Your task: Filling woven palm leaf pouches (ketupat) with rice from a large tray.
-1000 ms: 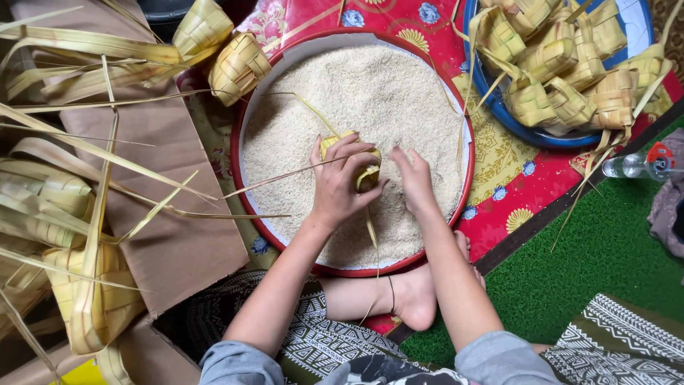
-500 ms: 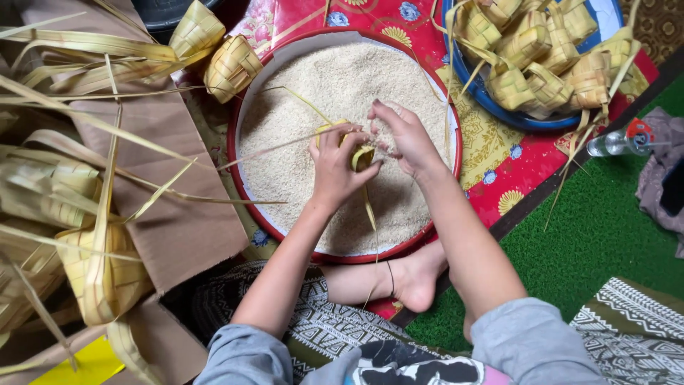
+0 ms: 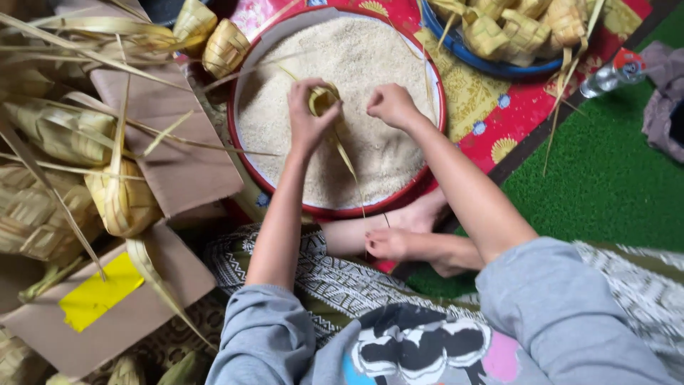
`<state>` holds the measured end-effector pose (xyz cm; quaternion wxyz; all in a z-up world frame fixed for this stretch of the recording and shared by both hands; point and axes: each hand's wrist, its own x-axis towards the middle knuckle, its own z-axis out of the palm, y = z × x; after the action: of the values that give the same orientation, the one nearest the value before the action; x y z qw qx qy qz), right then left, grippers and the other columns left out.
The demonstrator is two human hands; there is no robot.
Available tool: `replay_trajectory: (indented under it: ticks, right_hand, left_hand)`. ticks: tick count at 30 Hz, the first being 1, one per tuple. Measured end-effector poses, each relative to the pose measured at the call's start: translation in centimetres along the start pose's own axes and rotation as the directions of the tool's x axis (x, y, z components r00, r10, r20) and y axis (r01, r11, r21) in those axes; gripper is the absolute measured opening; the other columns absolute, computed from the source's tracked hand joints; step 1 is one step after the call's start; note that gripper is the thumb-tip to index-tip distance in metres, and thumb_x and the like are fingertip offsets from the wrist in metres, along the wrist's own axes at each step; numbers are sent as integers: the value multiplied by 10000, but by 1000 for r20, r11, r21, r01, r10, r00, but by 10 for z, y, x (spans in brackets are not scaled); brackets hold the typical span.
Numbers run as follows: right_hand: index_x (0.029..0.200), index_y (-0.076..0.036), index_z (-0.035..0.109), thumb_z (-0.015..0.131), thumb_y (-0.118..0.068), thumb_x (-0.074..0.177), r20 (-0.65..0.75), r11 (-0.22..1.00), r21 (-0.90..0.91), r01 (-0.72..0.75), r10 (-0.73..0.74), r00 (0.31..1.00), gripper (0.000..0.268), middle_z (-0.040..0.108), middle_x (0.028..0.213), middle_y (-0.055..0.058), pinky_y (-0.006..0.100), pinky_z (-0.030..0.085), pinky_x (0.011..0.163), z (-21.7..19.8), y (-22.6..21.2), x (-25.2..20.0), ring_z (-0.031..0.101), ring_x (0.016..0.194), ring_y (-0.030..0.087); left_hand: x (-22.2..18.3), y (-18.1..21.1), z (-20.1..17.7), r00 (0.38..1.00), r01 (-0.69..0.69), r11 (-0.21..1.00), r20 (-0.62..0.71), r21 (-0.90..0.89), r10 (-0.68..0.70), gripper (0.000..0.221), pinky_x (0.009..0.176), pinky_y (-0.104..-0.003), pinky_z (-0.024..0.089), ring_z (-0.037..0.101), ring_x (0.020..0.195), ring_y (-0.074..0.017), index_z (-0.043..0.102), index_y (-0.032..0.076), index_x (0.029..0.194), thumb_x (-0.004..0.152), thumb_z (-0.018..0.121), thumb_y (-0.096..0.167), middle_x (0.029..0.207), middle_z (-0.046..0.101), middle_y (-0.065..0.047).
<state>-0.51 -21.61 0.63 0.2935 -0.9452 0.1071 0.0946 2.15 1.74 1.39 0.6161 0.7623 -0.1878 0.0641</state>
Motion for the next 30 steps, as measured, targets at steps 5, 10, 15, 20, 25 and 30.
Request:
replay_trajectory:
  ticks: [5,10,15,20,25,30]
  right_hand:
    - [755,-114,705,703,16,838,80,960,245,-136,120,990,154,746,788,42,251,601,560,-33,-92,-61,692,609,124]
    - [877,-161,578,470,-398,1116,342,961,187,-202,129,931,354,504,750,-53,259,432,647,-37,-120,-119,437,633,96]
    - [1057,-99,650,587,-347,992,533,909,332,-251,39,845,264,796,1059,52,316,454,848,-7,-102,-127,696,1006,117]
    - [1011,-143,727,608,-254,1002,474,737,576,-354,52,879,163,702,852,-17,249,440,666,-22,-91,-124,598,745,95]
    - [944,-105,670,559,-246,1047,411,563,754,-339,-2,912,207,638,768,14,276,505,702,-52,-92,-146,603,714,130]
    - [994,-126,692,609,-210,1014,363,876,481,-24,-175,915,120,681,820,-13,248,451,708,-86,-119,-200,582,751,85]
  left_hand:
    - [10,21,-12,997,-69,997,-20,-44,69,328,928,-349,422,537,1061,-203,592,211,1060,776,746,265,1088,599,-24]
    - [10,5,-4,1000,11,1000,-14,10,-11,360,955,-363,452,522,1092,-211,596,259,1090,769,757,287,1126,603,-16]
    - [12,15,-5,999,-28,998,-37,52,30,373,900,-356,414,513,1065,-224,604,242,1069,738,776,252,1106,606,-7]
    - [18,-1,3,998,49,997,-43,54,-47,406,940,-387,451,520,1095,-231,600,253,1081,734,811,255,1125,593,-26]
    - [16,4,5,998,66,997,-9,31,-66,389,965,-400,482,517,1111,-235,601,270,1072,742,808,254,1137,588,-32]
    - [7,17,-2,998,4,999,-58,34,-2,352,930,-354,397,528,1070,-211,604,256,1045,740,778,263,1096,610,10]
